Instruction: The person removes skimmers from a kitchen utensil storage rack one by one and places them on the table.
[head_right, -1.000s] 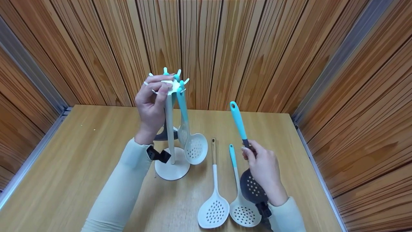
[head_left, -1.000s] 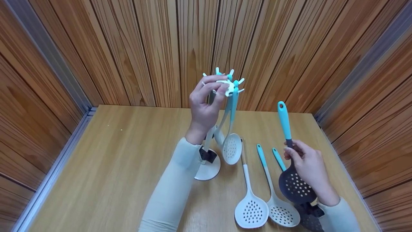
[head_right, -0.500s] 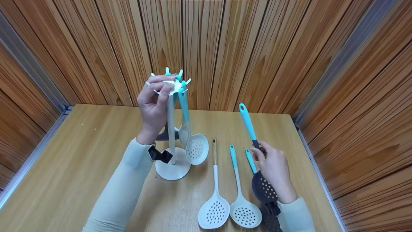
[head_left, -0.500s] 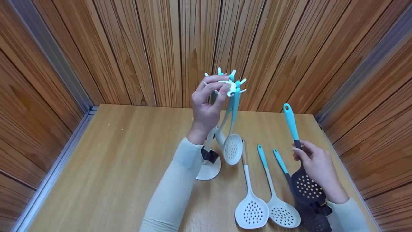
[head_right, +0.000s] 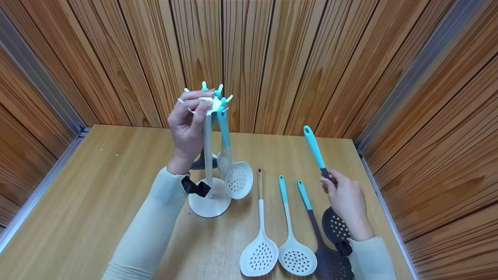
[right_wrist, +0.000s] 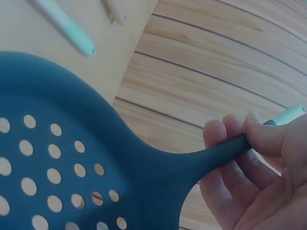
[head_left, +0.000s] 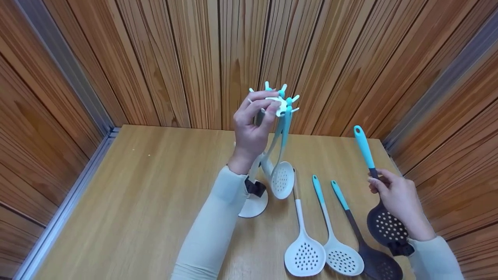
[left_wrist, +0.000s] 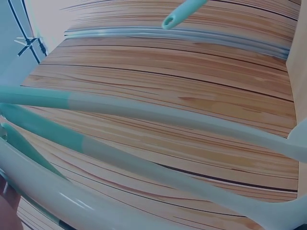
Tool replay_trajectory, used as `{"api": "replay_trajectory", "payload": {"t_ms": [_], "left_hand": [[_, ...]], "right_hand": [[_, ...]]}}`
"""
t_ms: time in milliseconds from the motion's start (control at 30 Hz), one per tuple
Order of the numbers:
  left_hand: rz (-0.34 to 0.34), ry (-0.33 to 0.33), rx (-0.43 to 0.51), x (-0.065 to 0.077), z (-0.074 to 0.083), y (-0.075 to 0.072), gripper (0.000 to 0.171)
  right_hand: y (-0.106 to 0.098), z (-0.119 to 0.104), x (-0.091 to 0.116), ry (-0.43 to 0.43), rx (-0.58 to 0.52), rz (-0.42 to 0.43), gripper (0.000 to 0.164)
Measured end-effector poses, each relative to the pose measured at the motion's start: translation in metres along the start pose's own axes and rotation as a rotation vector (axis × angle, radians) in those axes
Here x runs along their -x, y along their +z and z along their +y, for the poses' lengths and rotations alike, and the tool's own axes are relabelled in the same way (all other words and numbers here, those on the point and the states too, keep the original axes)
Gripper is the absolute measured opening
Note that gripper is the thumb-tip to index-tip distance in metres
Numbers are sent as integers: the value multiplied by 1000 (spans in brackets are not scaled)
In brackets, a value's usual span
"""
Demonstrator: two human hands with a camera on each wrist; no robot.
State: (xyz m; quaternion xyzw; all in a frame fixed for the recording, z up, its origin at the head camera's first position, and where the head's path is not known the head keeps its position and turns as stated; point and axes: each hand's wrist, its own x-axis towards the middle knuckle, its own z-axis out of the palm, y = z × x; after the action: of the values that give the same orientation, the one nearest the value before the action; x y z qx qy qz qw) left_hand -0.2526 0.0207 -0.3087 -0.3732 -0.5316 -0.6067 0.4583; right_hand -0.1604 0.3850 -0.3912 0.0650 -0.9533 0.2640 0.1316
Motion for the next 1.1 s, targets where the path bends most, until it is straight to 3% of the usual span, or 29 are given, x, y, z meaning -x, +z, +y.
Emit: {"api": "replay_trajectory", "payload": {"t_ms": [200,600,1100], "left_hand": [[10,-2,-4,0,0,-1,14],[-2,-5,-2,0,1,-1,18],[-4,1,-1,0,2,-4,21]], "right_hand": [[-4,17,-4,-5,16,-35,22],[-7,49,-5,112,28,-164,30],[7,83,2,163,54,-283,30]]}}
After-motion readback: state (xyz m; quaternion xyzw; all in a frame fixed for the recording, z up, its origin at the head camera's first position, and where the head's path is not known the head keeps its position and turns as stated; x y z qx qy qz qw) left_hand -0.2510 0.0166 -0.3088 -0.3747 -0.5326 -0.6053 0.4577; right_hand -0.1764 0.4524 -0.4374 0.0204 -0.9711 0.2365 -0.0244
